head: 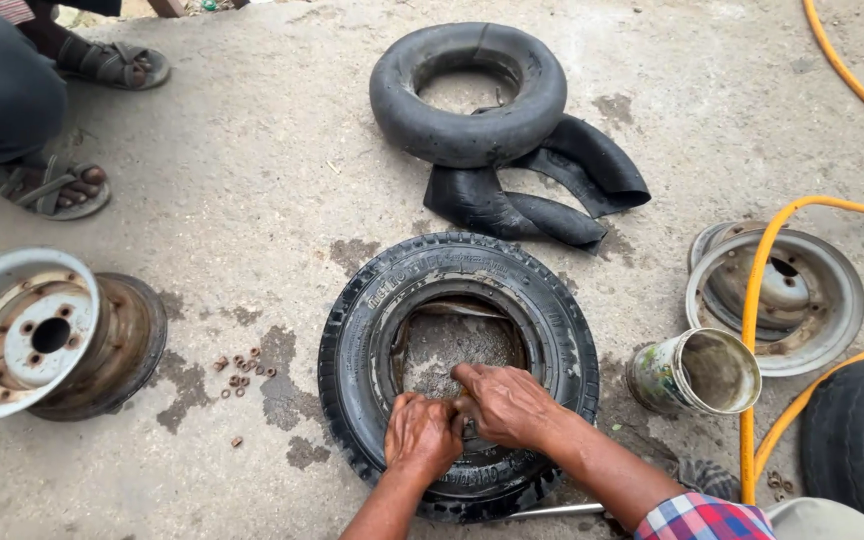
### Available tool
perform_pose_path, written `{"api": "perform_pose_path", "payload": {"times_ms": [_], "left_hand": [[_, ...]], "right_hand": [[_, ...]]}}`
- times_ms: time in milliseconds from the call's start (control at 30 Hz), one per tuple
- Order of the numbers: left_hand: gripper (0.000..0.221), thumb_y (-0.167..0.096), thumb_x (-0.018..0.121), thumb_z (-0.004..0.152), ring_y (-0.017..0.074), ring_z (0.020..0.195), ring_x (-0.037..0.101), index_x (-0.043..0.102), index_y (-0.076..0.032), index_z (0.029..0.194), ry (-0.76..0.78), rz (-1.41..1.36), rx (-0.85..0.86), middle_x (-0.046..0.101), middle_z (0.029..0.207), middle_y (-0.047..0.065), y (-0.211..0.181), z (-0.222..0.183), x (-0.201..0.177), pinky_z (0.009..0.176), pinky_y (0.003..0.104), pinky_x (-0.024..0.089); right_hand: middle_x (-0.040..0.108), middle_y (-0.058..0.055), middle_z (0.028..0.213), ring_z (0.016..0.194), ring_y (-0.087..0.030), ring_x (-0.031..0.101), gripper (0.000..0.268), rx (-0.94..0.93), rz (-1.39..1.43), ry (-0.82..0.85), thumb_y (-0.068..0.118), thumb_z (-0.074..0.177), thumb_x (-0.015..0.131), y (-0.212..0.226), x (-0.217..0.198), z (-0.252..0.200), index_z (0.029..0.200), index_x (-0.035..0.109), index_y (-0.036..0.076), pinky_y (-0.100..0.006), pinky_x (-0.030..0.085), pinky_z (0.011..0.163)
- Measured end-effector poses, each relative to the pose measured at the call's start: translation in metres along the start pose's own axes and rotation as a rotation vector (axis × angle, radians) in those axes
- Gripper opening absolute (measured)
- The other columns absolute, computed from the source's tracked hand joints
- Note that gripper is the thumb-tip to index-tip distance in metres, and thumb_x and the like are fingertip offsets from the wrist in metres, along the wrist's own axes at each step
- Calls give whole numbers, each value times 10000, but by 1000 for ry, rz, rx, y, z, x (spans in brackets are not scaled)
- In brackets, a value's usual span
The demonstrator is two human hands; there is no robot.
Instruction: Reassembling a small tire onto a metal rim including inserting the inner tube and securing bolts.
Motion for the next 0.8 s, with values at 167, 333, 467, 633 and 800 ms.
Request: {"api": "perform_pose_path", "payload": {"times_ms": [167,333,467,633,800], "left_hand": [[163,-267,700,897,249,928,661,792,-155,970,-107,-17,79,744,863,116,-2,-5,1,1045,415,402],[178,-290,689,916,233,931,663,787,-141,916,-69,15,56,750,874,94,0,-1,7,1059,412,393],[199,-318,687,930,226,906,663,780,-142,914,-54,23,31,749,847,96,3,0,9,1072,407,387],[258,-328,658,980,223,916,656,783,-121,890,10,55,2,735,851,98,-2,-1,12,1057,400,411],[170,-270,696,914,258,949,631,791,-130,937,-108,-18,10,722,875,117,1,-6,0,994,432,438]], "right_hand": [[739,-186,856,806,-358,732,341,72,-185,58,408,1011,553,12,-14,-7,1018,674,89,-481,573,735],[719,-177,781,728,-393,710,310,-178,-46,-136,343,928,638,-6,-5,-6,943,684,38,-515,550,602],[663,-132,675,631,-331,707,392,69,-170,90,455,1013,558,0,-1,-3,958,637,76,-465,574,619],[638,-134,642,596,-351,670,324,-108,-109,-27,374,990,586,-8,0,-7,937,625,56,-486,530,570],[658,-137,659,630,-389,687,310,-110,-135,-135,352,975,610,-9,5,-1,907,640,52,-522,535,560]]}}
Point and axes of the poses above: each hand's wrist, its own z-axis towards the middle knuckle, its own x-axis out of the palm, y = z × x, the point moved 4 cm from there along z, towards the middle knuckle
